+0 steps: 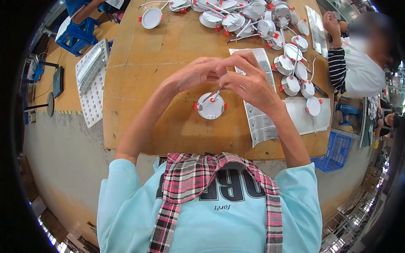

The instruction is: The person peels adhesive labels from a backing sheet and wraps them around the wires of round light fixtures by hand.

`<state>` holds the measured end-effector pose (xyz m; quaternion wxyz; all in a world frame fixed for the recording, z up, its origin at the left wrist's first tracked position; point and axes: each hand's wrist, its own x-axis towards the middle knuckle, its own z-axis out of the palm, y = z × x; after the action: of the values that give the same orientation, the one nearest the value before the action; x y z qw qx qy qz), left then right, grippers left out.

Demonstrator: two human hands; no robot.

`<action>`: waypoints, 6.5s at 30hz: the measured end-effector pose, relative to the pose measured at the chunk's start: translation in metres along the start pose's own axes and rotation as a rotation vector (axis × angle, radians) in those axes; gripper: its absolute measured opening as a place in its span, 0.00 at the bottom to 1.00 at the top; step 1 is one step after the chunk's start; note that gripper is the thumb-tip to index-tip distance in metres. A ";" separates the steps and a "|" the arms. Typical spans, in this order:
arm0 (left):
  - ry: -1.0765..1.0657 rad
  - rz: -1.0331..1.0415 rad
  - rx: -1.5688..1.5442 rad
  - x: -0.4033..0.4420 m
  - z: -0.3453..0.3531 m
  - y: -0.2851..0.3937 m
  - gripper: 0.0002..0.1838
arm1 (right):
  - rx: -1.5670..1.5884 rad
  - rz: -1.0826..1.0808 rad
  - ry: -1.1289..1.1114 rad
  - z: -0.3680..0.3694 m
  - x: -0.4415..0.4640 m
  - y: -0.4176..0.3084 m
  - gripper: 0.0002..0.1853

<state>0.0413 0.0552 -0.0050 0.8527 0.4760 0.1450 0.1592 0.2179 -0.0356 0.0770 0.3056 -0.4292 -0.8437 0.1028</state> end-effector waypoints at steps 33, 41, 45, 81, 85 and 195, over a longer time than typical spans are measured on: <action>0.214 0.149 -0.202 0.001 0.014 -0.036 0.10 | -0.007 0.297 -0.149 -0.012 0.002 0.005 0.12; 0.293 0.186 -0.216 0.005 0.018 -0.033 0.11 | -0.083 0.126 -0.016 -0.012 0.002 -0.003 0.05; 0.278 0.150 -0.157 0.008 0.012 -0.035 0.11 | -0.069 0.031 -0.082 -0.015 -0.004 0.000 0.05; 0.476 0.273 -0.059 0.005 0.034 -0.044 0.12 | 0.016 0.298 -0.215 -0.022 -0.008 0.014 0.07; 0.486 0.254 -0.040 0.003 0.035 -0.043 0.12 | 0.022 0.312 -0.188 -0.019 -0.008 0.016 0.08; 0.516 0.251 0.183 -0.010 0.027 -0.029 0.13 | 0.104 0.376 -0.160 -0.011 0.003 0.021 0.11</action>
<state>0.0471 0.0164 -0.0153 0.7147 0.5089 0.3107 0.3656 0.2373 -0.0217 0.0780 0.2349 -0.5534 -0.7637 0.2350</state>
